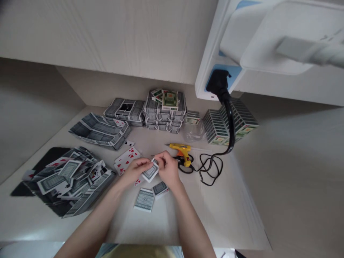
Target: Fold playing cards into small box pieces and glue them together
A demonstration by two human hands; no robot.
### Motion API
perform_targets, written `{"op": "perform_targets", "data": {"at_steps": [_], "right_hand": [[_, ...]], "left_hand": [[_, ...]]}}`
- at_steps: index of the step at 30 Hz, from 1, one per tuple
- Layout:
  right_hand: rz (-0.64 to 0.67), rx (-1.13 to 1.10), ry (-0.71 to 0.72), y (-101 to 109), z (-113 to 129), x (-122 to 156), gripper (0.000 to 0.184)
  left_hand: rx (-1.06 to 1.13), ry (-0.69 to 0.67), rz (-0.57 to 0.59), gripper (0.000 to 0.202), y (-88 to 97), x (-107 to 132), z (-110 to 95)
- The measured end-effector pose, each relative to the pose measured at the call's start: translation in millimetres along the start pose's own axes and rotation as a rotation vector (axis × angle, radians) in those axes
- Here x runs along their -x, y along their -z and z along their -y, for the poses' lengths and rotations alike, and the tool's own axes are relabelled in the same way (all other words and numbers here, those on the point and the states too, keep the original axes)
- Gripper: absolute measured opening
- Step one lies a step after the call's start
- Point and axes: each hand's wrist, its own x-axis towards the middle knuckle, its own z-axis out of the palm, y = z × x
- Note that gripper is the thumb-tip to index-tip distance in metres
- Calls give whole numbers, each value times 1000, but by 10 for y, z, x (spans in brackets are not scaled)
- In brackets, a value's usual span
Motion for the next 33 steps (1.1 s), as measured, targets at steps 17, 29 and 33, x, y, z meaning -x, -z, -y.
{"op": "perform_targets", "data": {"at_steps": [17, 29, 33], "right_hand": [[-36, 110, 49, 63, 6, -21, 14], [-46, 176, 80, 176, 57, -106, 12], [-240, 10, -43, 247, 113, -168, 14]], "left_hand": [[-199, -157, -89, 31, -136, 24, 104], [-431, -232, -214, 31, -138, -4, 164], [-413, -191, -396, 44, -84, -29, 195]]}}
